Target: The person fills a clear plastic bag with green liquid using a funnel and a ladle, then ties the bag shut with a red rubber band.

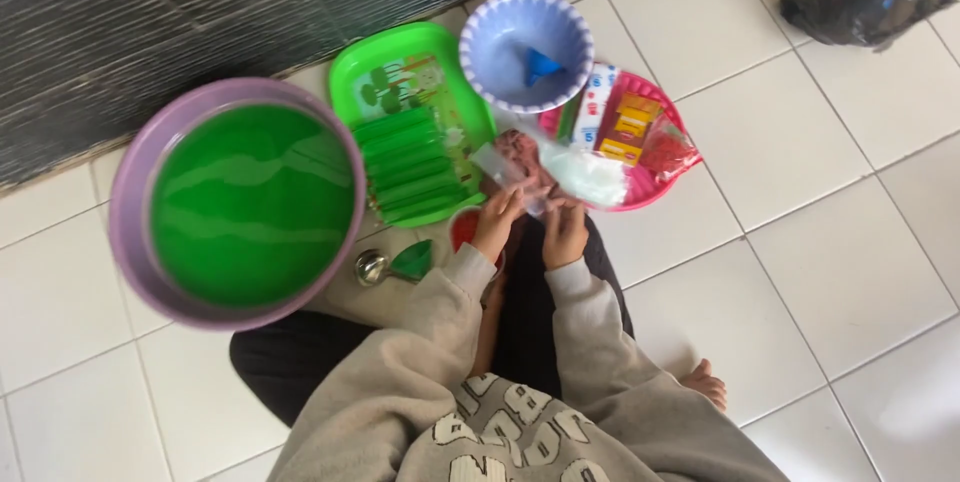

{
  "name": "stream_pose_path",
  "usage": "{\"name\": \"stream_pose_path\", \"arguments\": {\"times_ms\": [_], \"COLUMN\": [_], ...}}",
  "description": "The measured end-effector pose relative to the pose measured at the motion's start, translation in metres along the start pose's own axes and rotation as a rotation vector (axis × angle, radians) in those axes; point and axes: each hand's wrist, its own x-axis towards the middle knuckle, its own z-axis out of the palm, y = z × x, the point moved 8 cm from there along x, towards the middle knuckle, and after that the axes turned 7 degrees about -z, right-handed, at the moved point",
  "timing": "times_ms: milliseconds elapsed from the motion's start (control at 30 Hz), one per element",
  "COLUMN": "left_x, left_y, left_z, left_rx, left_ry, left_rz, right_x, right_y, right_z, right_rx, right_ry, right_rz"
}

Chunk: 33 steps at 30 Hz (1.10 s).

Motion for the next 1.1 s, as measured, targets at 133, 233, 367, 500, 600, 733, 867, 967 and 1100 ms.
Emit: {"name": "stream_pose_path", "arguments": {"times_ms": [133,233,367,500,600,733,867,967,1100], "left_x": [-0.003,-0.028,-0.087,-0.136,-0.173,-0.201,-0.224,-0.233,-0.247], "left_y": [-0.009,-0.003,0.020,0.004,0.023,0.023,0.056,0.071,0.103], "left_z": [-0.076,-0.123,-0.175,-0.229,-0.245,-0.242,-0.210,-0.187,-0.154], "left_rx": [-0.063,-0.243,-0.227,-0.266,-0.117,-0.071,0.176,0.183,0.159], "left_ry": [0.131,0.188,0.368,0.537,0.608,0.666,0.670,0.578,0.496], "left_rz": [0.254,0.313,0.430,0.470,0.483,0.523,0.540,0.581,0.627], "right_x": [-0.054,-0.105,-0.177,-0.211,-0.176,-0.144,-0.135,-0.105,-0.051], "right_y": [-0.052,-0.061,-0.079,-0.082,-0.132,-0.146,-0.083,-0.094,-0.200], "right_z": [0.037,0.082,0.124,0.144,0.126,0.143,0.183,0.158,0.064], "right_rx": [0.098,0.237,0.447,0.206,-0.015,-0.190,-0.173,-0.010,0.456], "right_ry": [-0.246,-0.446,-0.779,-0.930,-0.708,-0.631,-0.729,-0.665,-0.437], "right_rz": [0.070,0.037,0.064,-0.108,-0.541,-0.678,-0.508,-0.321,-0.239]}}
